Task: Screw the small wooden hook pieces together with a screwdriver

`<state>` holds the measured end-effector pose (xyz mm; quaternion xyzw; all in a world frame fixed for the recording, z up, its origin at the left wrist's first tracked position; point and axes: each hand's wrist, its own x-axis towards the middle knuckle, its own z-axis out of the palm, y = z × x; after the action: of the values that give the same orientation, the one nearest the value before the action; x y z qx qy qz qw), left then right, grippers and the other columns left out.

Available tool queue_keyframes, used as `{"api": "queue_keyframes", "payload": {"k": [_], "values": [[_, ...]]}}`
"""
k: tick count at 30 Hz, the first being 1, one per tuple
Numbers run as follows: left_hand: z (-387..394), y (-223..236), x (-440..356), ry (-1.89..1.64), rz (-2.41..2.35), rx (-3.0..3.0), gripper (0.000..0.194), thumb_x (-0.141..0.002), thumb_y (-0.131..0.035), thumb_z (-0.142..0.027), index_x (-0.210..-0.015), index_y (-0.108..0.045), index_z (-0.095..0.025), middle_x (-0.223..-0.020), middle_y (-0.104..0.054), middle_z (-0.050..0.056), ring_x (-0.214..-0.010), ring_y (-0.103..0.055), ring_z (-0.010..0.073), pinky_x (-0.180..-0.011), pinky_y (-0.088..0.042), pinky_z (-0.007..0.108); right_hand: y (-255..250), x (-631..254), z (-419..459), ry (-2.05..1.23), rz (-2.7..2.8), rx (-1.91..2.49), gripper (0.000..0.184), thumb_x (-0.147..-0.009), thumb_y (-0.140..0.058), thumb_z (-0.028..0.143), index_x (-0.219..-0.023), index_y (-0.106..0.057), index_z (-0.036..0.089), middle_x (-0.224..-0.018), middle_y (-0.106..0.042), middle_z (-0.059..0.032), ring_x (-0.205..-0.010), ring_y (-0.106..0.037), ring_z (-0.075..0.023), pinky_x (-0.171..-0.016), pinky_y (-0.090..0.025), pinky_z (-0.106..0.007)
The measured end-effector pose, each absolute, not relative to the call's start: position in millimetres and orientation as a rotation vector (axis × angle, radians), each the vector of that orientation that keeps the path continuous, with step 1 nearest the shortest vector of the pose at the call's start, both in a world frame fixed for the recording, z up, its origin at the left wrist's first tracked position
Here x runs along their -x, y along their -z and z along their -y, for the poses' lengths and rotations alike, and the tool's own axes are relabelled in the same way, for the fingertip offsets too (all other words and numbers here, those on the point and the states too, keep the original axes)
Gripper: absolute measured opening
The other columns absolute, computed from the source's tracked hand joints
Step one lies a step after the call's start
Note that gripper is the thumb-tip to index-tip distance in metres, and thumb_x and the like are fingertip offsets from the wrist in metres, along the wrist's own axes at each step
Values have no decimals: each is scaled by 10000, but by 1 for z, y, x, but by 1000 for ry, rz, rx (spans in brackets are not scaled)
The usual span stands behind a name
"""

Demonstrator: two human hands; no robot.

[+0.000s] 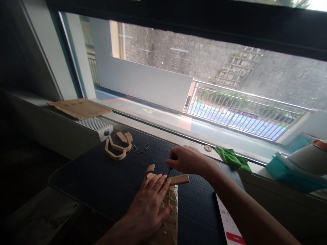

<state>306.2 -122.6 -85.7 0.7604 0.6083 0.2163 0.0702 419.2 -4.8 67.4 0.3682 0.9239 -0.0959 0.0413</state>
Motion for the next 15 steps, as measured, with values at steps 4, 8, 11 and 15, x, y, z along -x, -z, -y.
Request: {"api": "queue_keyframes", "payload": {"k": [4, 8, 11, 15], "values": [[124, 84, -307, -638, -1833, -2284, 640, -880, -482, -481, -1418, -328, -169, -1476, -323, 89, -1362, -243, 263, -1133, -151, 451, -78, -421, 8, 340, -2798, -952, 183, -767, -571, 332, -884, -688, 254, -820, -676, 8, -677, -567, -131, -571, -364, -236], [123, 81, -308, -629, -1823, -2276, 631, -884, -473, -474, -1416, -332, -165, -1474, -326, 92, -1359, -250, 263, -1131, -158, 450, -74, -417, 9, 264, -2792, -1024, 209, -807, -528, 355, -819, -680, 212, -773, -669, -9, -637, -551, -123, -557, -359, -234], [123, 80, -308, -635, -1823, -2274, 628, -889, -457, -486, -1415, -336, -164, -1471, -331, 94, -1357, -253, 262, -1130, -156, 453, -69, -416, 8, 155, -2774, -1133, 331, -847, -450, 412, -744, -663, 180, -701, -645, -38, -565, -518, -125, -509, -326, -251], [123, 82, -307, -640, -1826, -2268, 629, -886, -463, -484, -1418, -329, -176, -1476, -325, 81, -1358, -250, 258, -1132, -151, 449, -74, -421, 5, 236, -2768, -1050, 241, -785, -548, 407, -888, -678, 232, -799, -671, -20, -647, -560, -142, -541, -352, -242]]}}
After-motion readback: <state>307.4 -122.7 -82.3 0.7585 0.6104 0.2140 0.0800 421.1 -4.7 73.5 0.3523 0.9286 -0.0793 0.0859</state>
